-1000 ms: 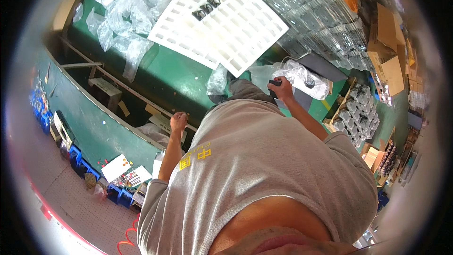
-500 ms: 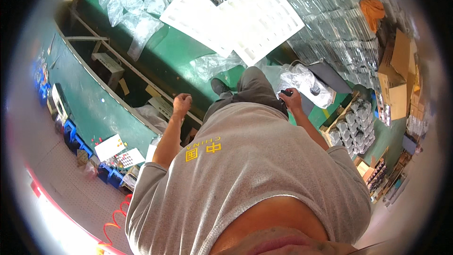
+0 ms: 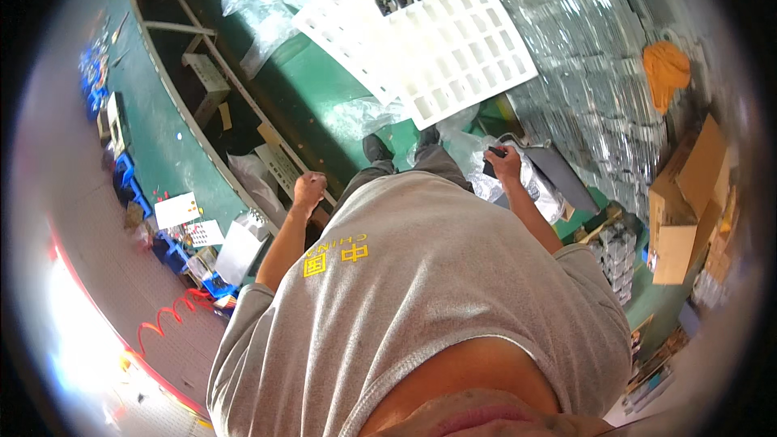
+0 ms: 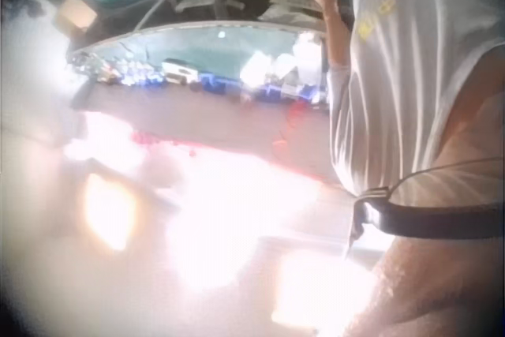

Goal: The person assembles a small electronic device on a cluttered workbench. They connect wires to a black component, attach a silver metal casing, and use a cordless drill to secure screws. Finally, they apply a red label and a small circular sticker to the casing.

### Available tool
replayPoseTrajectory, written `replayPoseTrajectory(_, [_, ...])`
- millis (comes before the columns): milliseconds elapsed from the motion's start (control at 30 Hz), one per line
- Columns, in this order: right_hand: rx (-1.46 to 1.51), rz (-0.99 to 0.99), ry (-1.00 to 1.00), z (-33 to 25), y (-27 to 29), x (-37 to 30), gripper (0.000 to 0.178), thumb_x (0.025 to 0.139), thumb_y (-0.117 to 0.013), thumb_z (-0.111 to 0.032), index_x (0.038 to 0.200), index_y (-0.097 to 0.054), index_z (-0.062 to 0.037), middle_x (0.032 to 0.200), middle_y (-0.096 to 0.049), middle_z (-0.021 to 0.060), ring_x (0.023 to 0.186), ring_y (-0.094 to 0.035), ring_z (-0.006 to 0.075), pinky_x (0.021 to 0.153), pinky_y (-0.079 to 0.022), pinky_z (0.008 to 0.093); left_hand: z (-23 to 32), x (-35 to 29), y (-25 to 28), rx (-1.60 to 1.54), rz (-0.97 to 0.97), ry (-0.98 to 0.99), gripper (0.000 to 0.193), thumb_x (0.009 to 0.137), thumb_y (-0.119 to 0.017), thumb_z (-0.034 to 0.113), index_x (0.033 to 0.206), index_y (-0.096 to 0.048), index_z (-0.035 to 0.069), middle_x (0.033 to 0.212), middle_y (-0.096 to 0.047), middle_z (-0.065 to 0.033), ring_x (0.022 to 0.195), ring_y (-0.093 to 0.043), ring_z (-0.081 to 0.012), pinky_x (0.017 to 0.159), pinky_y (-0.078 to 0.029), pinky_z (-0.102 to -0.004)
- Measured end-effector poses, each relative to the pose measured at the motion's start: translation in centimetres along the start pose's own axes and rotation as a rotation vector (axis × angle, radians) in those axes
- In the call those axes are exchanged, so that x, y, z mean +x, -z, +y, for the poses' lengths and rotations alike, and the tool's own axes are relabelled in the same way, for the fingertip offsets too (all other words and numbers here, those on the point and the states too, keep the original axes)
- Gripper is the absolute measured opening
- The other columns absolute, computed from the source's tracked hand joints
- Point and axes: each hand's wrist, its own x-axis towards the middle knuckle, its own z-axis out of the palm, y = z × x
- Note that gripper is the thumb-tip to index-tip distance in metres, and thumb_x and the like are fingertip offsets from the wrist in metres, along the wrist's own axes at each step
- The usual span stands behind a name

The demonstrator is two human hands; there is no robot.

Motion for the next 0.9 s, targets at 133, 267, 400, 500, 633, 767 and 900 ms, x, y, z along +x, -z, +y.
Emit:
replayPoseTrajectory(133, [0.074,-0.016,0.011,2.5,1.3,3.4,0.047,0.068,-0.091,-0.030,0.099,-0.069,-0.0017,0.093,-0.071,0.0086,0.079,-0.067,0.0183,0.072,-0.055,0.0333,-0.5,-2.0,-2.9,0.004,0.068,-0.041,0.022,0.091,-0.065,0.015,0.104,-0.071,-0.002,0.077,-0.068,-0.0053,0.060,-0.061,-0.0129,0.055,-0.050,-0.0285])
replayPoseTrajectory(267, [-0.022,0.002,0.091,0.7,2.4,4.0,0.050,0.069,-0.091,-0.030,0.101,-0.069,0.0017,0.094,-0.071,0.0100,0.080,-0.067,0.0189,0.073,-0.055,0.0338,-3.9,-2.0,-2.9,-0.079,0.042,-0.047,0.022,0.090,-0.066,0.015,0.104,-0.071,-0.001,0.077,-0.068,-0.0052,0.061,-0.062,-0.0133,0.056,-0.050,-0.0293])
replayPoseTrajectory(400, [-0.046,-0.001,0.140,-1.5,2.1,2.6,0.051,0.069,-0.090,-0.032,0.100,-0.070,0.0035,0.094,-0.071,0.0132,0.085,-0.068,0.0227,0.077,-0.054,0.0356,-4.9,-1.6,-2.0,-0.025,0.081,-0.063,0.025,0.089,-0.066,0.017,0.105,-0.072,-0.001,0.079,-0.070,-0.0071,0.066,-0.064,-0.0153,0.061,-0.052,-0.0302])
replayPoseTrajectory(500, [-0.052,-0.046,0.137,-4.4,0.5,-0.9,0.053,0.067,-0.090,-0.033,0.102,-0.071,0.0026,0.100,-0.072,0.0168,0.091,-0.069,0.0275,0.082,-0.053,0.0389,-6.4,-1.9,-0.1,0.068,0.158,-0.224,0.026,0.089,-0.065,0.018,0.104,-0.073,-0.002,0.080,-0.071,-0.0084,0.068,-0.066,-0.0155,0.063,-0.053,-0.0300])
replayPoseTrajectory(633, [-0.136,-0.027,0.227,-5.4,-3.9,-3.9,0.051,0.066,-0.090,-0.033,0.099,-0.069,-0.0001,0.091,-0.073,0.0123,0.082,-0.070,0.0240,0.076,-0.055,0.0363,-7.9,-1.1,4.0,-0.008,0.111,-0.209,0.025,0.089,-0.065,0.017,0.103,-0.073,-0.002,0.086,-0.074,-0.0108,0.077,-0.070,-0.0194,0.072,-0.055,-0.0323])
replayPoseTrajectory(767, [-0.179,-0.083,0.307,-7.4,-9.3,-6.8,0.053,0.064,-0.089,-0.038,0.100,-0.070,-0.0031,0.096,-0.074,0.0160,0.090,-0.072,0.0299,0.079,-0.057,0.0396,-9.7,0.4,8.3,0.007,0.156,-0.284,0.026,0.089,-0.064,0.018,0.106,-0.073,-0.001,0.091,-0.075,-0.0136,0.083,-0.073,-0.0229,0.078,-0.057,-0.0336])
replayPoseTrajectory(900, [-0.178,-0.159,0.412,-10.7,-12.2,-8.8,0.051,0.066,-0.089,-0.036,0.099,-0.070,-0.0032,0.096,-0.074,0.0157,0.091,-0.072,0.0296,0.080,-0.057,0.0399,-10.7,1.5,11.5,0.067,0.191,-0.319,0.027,0.089,-0.065,0.020,0.106,-0.073,0.001,0.094,-0.075,-0.0164,0.090,-0.072,-0.0260,0.084,-0.056,-0.0358])
